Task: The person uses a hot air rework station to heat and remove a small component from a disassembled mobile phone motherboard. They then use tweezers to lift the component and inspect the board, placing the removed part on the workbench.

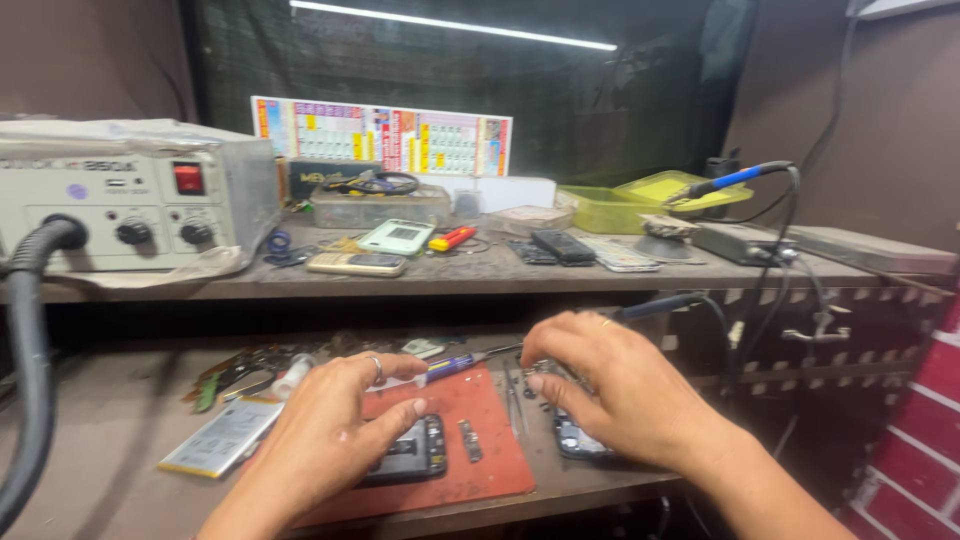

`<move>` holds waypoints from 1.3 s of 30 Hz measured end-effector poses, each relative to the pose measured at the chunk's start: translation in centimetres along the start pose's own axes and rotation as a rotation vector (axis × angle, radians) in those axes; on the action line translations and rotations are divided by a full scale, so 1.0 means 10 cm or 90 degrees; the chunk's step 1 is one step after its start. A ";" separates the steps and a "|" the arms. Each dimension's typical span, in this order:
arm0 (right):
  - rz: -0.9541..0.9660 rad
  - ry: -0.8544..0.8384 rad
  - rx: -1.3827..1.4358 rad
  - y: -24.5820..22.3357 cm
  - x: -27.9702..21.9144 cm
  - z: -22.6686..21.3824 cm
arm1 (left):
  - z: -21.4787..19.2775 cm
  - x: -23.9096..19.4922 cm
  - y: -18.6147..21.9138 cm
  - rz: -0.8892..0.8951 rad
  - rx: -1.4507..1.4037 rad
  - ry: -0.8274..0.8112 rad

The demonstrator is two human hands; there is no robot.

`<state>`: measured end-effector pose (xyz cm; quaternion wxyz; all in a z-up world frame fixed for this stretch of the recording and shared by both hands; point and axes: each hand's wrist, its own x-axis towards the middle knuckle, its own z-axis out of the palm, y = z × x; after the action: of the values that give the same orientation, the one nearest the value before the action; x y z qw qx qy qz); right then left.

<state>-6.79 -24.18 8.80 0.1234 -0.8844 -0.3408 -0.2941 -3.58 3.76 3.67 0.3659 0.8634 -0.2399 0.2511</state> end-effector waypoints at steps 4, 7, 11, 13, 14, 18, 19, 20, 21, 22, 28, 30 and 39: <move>0.008 -0.043 0.048 -0.06 0.07 0.24 | -0.08 -0.09 -0.15 -0.008 -0.025 0.002; 0.008 -0.032 0.099 -0.09 0.13 0.44 | -0.14 -0.10 -0.19 -0.059 -0.032 -0.003; 0.068 -0.072 0.117 -0.13 0.18 0.70 | -0.22 -0.17 -0.20 -0.163 0.020 -0.032; 0.048 -0.046 0.128 -0.13 0.19 0.81 | -0.22 -0.18 -0.26 -0.127 0.015 -0.036; 0.017 -0.013 0.144 -0.13 0.20 0.88 | -0.22 -0.17 -0.31 -0.087 -0.004 -0.030; 0.005 0.017 0.177 -0.09 0.22 1.10 | -0.12 -0.14 -0.52 0.012 -0.014 -0.031; 0.006 0.026 0.175 -0.07 0.22 1.15 | -0.09 -0.14 -0.55 0.031 -0.006 -0.034; 0.007 0.034 0.173 -0.07 0.22 1.19 | -0.05 -0.14 -0.57 0.050 0.002 -0.036; 0.007 0.044 0.171 -0.06 0.22 1.24 | -0.04 -0.14 -0.57 0.069 0.011 -0.038; -0.007 0.059 0.162 -0.04 0.23 1.27 | -0.04 -0.13 -0.56 0.036 0.017 -0.058; -0.044 0.090 0.178 -0.02 0.20 1.36 | 0.09 -0.07 -0.49 0.001 0.025 -0.092; -0.035 0.091 0.196 -0.03 0.20 1.35 | 0.16 -0.04 -0.50 0.029 0.013 -0.083; 0.023 0.089 0.166 -0.07 0.18 1.33 | 0.30 -0.12 -0.55 -0.013 -0.028 -0.090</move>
<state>-0.38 -17.14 -0.68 0.2663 -0.8440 -0.3508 -0.3060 -0.41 5.20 -1.65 0.3695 0.8731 -0.2620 0.1807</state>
